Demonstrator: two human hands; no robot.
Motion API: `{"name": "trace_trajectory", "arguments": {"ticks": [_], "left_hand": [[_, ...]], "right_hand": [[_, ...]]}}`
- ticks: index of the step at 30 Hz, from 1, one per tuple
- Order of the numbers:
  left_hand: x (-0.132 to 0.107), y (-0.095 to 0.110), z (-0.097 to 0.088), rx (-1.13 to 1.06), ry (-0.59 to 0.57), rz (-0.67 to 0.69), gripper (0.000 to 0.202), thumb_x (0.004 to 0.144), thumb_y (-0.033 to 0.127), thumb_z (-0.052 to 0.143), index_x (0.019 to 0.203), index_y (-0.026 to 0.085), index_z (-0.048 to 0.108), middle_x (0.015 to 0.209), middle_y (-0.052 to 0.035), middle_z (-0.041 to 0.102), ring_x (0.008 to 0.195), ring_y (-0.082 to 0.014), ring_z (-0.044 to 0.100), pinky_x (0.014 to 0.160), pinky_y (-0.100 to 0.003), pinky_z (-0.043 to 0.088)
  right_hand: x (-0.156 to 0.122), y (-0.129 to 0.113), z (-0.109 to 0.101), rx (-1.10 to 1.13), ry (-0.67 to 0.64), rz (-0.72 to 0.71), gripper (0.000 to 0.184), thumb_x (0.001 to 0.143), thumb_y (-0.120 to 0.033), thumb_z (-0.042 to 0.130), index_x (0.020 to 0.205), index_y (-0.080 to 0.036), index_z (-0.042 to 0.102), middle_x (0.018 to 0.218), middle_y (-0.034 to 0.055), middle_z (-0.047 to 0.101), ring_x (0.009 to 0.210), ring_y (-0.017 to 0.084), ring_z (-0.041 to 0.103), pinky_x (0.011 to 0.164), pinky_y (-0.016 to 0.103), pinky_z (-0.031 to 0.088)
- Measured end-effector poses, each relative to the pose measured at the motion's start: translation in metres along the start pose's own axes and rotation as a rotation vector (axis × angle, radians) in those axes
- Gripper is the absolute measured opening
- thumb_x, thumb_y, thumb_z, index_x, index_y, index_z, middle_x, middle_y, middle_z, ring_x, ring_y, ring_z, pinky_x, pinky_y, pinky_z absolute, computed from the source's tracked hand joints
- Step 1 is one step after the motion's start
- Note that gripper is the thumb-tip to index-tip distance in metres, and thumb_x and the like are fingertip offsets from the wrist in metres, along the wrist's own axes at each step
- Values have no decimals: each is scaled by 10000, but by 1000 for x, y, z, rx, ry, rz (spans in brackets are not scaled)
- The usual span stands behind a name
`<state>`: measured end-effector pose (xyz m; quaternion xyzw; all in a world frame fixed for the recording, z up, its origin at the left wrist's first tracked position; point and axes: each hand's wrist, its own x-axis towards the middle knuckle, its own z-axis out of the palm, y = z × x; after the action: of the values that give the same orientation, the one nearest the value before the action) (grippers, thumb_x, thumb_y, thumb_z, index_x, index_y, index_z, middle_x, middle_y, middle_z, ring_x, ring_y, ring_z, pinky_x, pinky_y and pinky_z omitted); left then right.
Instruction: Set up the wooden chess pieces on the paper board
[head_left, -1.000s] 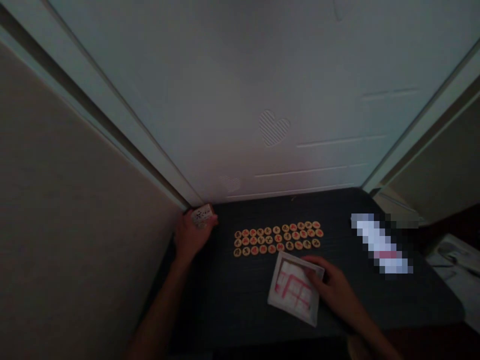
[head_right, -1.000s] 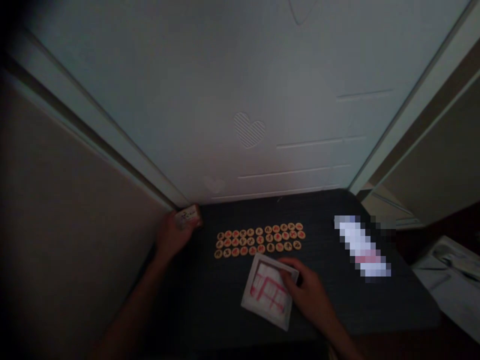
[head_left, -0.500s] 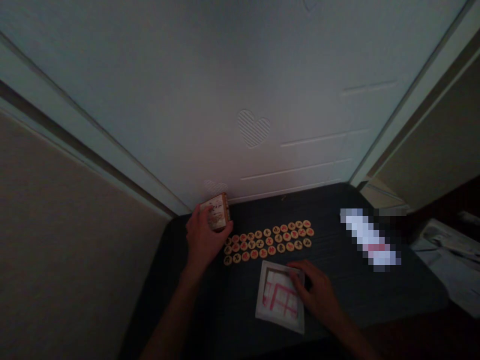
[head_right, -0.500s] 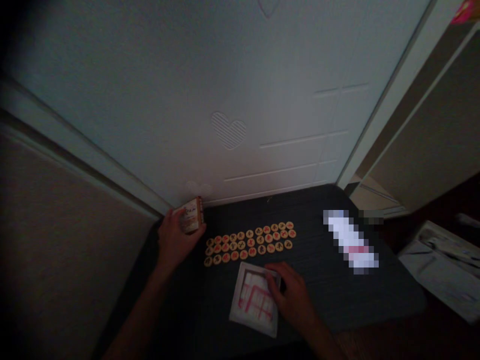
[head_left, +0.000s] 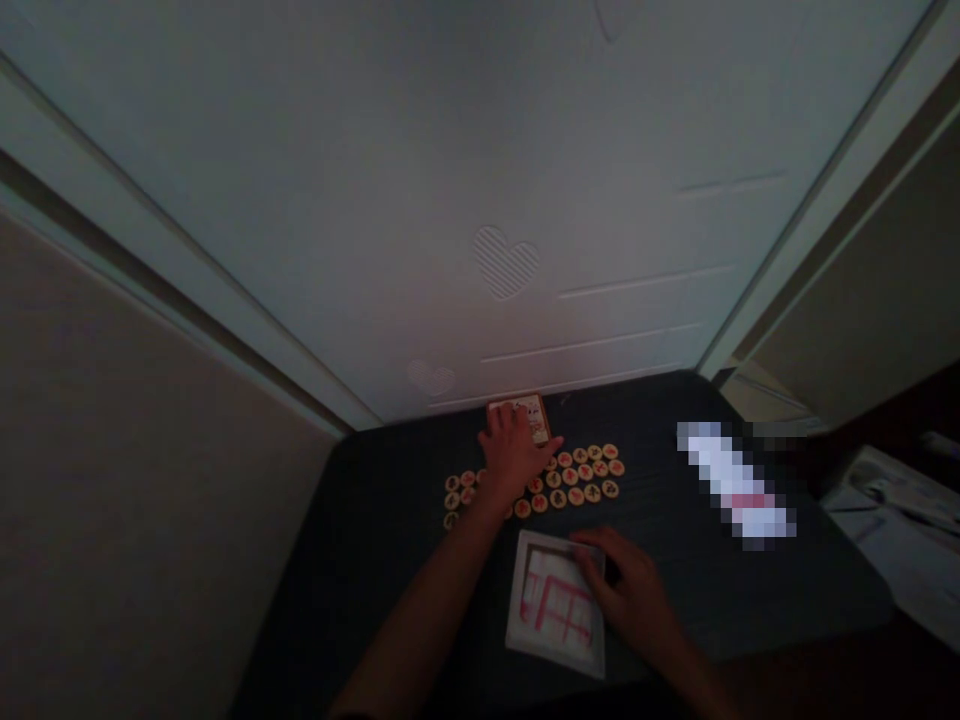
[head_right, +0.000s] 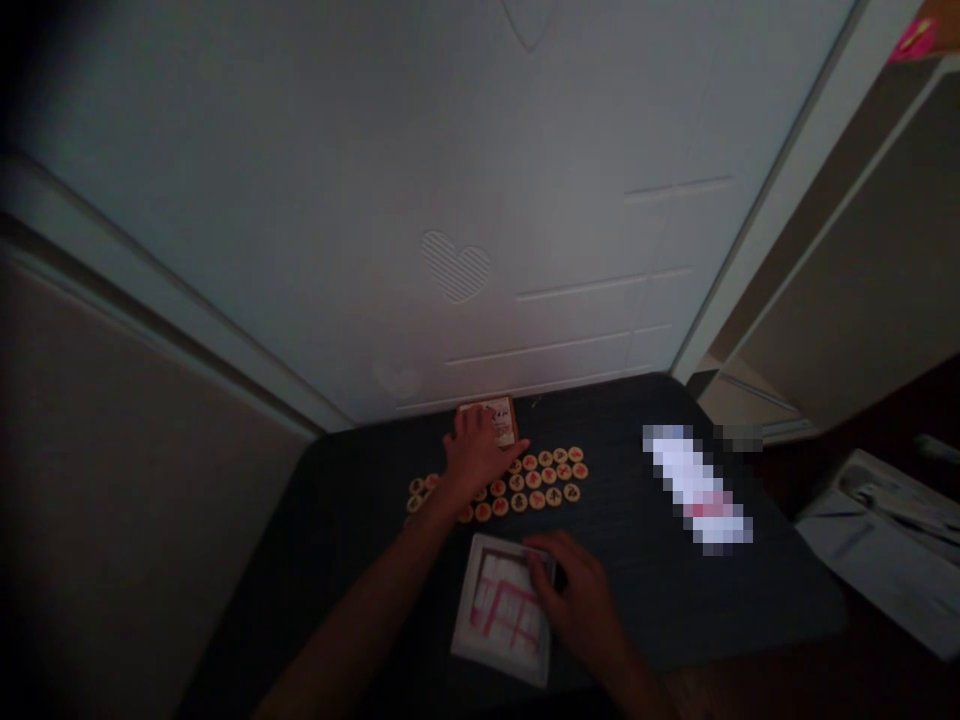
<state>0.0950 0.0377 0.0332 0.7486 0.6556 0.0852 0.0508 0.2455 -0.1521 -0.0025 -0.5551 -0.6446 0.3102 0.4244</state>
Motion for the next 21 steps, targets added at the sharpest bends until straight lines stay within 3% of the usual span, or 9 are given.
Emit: {"name": "trace_trajectory", "arguments": {"ticks": [8, 15, 18, 21], "left_hand": [[9, -12, -7, -227, -55, 54, 631, 899, 639, 554, 1364, 212, 557, 1542, -187, 447, 1451, -410, 300, 1077, -654, 360], [21, -36, -34, -337, -57, 179, 416, 1000, 457, 468, 1244, 192, 677, 1375, -125, 634, 1338, -288, 504, 1158, -480, 359], [3, -49, -58, -388, -33, 234, 382, 1006, 401, 461, 1249, 195, 671, 1360, -91, 647, 1306, -248, 543, 1167, -433, 365], [-43, -55, -76, -603, 32, 199, 361, 1013, 398, 452, 1243, 205, 654, 1297, -81, 677, 1207, -228, 614, 1091, -411, 454]], "right_hand": [[1, -2, -3, -25, -15, 3, 258, 989, -374, 539, 1070, -233, 739, 1003, 68, 768, 920, 215, 728, 828, 316, 574], [1, -4, -4, -32, -24, 21, 253, 986, -367, 539, 1078, -233, 733, 1014, 71, 768, 933, 219, 724, 832, 321, 568], [0, -4, -5, -33, -26, 27, 263, 986, -379, 534, 1072, -232, 735, 1004, 68, 767, 922, 216, 724, 832, 321, 570], [0, -4, -4, -23, -23, 37, 279, 981, -398, 541, 1083, -230, 738, 1018, 74, 770, 911, 218, 727, 808, 316, 577]]}}
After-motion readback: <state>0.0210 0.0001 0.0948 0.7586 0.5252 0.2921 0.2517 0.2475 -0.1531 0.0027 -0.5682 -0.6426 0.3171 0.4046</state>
